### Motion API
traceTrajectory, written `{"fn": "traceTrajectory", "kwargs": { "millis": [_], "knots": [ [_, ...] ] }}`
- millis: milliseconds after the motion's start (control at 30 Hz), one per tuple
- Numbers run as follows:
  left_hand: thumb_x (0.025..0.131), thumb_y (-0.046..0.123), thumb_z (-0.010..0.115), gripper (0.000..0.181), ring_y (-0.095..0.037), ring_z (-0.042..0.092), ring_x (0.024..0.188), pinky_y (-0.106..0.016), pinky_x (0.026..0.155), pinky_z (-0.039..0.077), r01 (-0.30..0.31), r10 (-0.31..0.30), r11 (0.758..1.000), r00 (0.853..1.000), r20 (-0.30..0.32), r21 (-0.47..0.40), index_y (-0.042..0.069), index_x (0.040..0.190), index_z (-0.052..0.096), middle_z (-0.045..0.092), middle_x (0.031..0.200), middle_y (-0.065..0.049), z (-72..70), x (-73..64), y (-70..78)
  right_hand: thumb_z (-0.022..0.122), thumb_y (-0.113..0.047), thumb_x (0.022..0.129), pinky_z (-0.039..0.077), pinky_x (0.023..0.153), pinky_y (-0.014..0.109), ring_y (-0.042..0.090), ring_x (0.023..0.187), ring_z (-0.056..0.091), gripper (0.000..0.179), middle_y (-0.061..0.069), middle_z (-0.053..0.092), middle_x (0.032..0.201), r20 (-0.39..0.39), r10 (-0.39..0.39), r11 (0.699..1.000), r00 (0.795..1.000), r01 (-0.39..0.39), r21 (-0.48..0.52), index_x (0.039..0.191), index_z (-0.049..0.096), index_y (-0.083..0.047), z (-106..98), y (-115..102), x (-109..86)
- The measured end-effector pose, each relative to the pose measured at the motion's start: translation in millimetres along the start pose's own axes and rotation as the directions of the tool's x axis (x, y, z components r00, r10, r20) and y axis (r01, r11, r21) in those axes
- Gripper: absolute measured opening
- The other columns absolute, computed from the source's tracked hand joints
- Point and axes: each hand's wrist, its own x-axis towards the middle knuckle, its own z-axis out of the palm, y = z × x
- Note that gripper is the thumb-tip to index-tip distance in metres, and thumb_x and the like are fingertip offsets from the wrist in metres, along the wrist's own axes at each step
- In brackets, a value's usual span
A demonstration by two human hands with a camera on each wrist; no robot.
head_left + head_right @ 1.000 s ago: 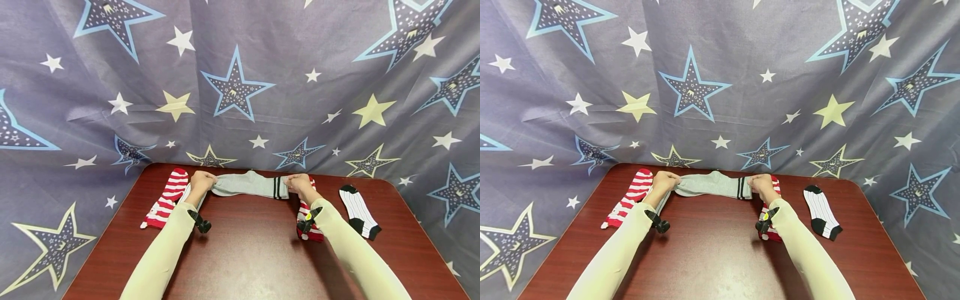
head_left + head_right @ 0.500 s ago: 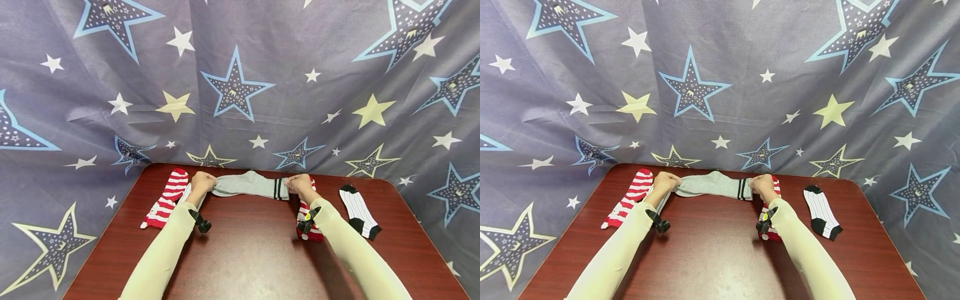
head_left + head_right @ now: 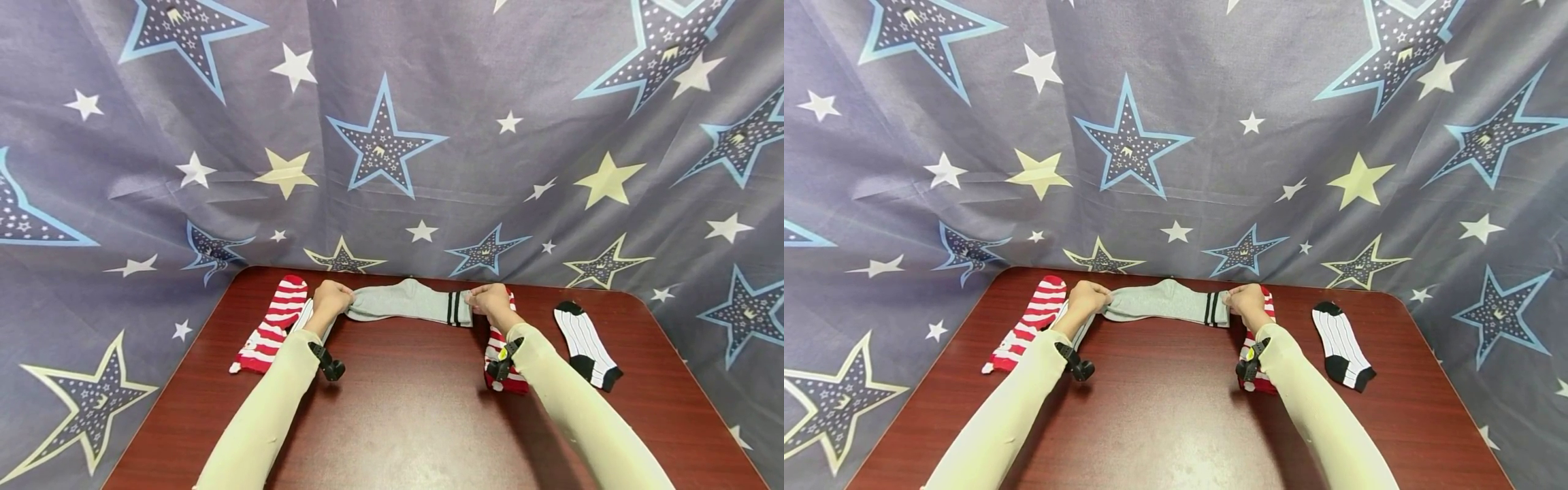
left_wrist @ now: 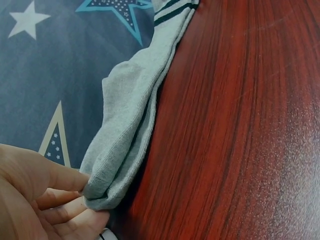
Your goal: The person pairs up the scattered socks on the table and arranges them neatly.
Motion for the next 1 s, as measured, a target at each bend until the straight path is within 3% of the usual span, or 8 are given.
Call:
{"fn": "traceTrajectory", "kwargs": {
  "millis": [267,500,633,833,1000],
  "knots": [
    [0.082,0.018,0.071,0.022,-0.036,0.068,0.112,-0.044,0.094,0.055,-0.019,0.019,1.0,1.0,-0.005,0.007,0.011,0.099,0.082,0.078,0.11,-0.01,-1.4,-1.7,2.1,0.069,-0.006,0.093,0.05,0.056,0.024,0.01,0.066,0.067,0.028,0.014,0.072,0.105,-0.008,0.02,0.994,1.0,-0.021,-0.106,0.119,0.068,0.006,-3.5,-2.6,-2.2],
    [0.083,0.022,0.065,0.026,-0.035,0.07,0.109,-0.044,0.091,0.055,-0.018,0.017,0.999,0.999,-0.044,-0.031,0.011,0.099,0.082,0.078,0.109,-0.011,-0.1,-3.2,4.0,0.068,-0.003,0.094,0.06,0.074,0.033,0.014,0.072,0.071,0.03,0.014,0.075,0.102,0.002,-0.022,0.996,1.0,0.022,-0.087,0.122,0.067,0.008,-5.6,-1.6,-3.2],
    [0.085,0.022,0.064,0.026,-0.035,0.069,0.109,-0.045,0.092,0.054,-0.026,0.018,0.996,0.996,-0.084,-0.086,0.01,0.1,0.081,0.077,0.109,-0.012,1.4,-5.2,8.6,0.065,-0.002,0.095,0.062,0.076,0.03,0.016,0.08,0.072,0.031,0.018,0.074,0.109,0.0,-0.043,0.996,0.999,0.043,-0.081,0.124,0.066,0.009,-7.4,-2.3,-5.2],
    [0.088,0.019,0.061,0.029,-0.035,0.071,0.104,-0.047,0.09,0.054,-0.114,0.085,0.978,0.983,-0.166,-0.174,0.009,0.108,0.08,0.078,0.107,-0.011,4.3,-9.2,22.9,0.064,-0.005,0.098,0.063,0.077,0.027,0.023,0.094,0.073,0.032,0.02,0.073,0.112,-0.02,-0.096,0.995,0.995,0.095,-0.024,0.126,0.065,0.01,-15.3,-6.5,-8.6],
    [0.09,0.017,0.06,0.032,-0.033,0.071,0.106,-0.046,0.092,0.055,-0.178,0.127,0.951,0.97,-0.209,-0.252,0.008,0.115,0.077,0.078,0.107,-0.011,10.1,-18.0,42.5,0.059,-0.008,0.102,0.06,0.071,0.019,0.007,0.081,0.071,0.035,0.023,0.071,0.117,-0.004,-0.148,0.988,0.989,0.148,0.043,0.13,0.06,0.012,-27.8,-13.9,-11.0]
  ]
}}
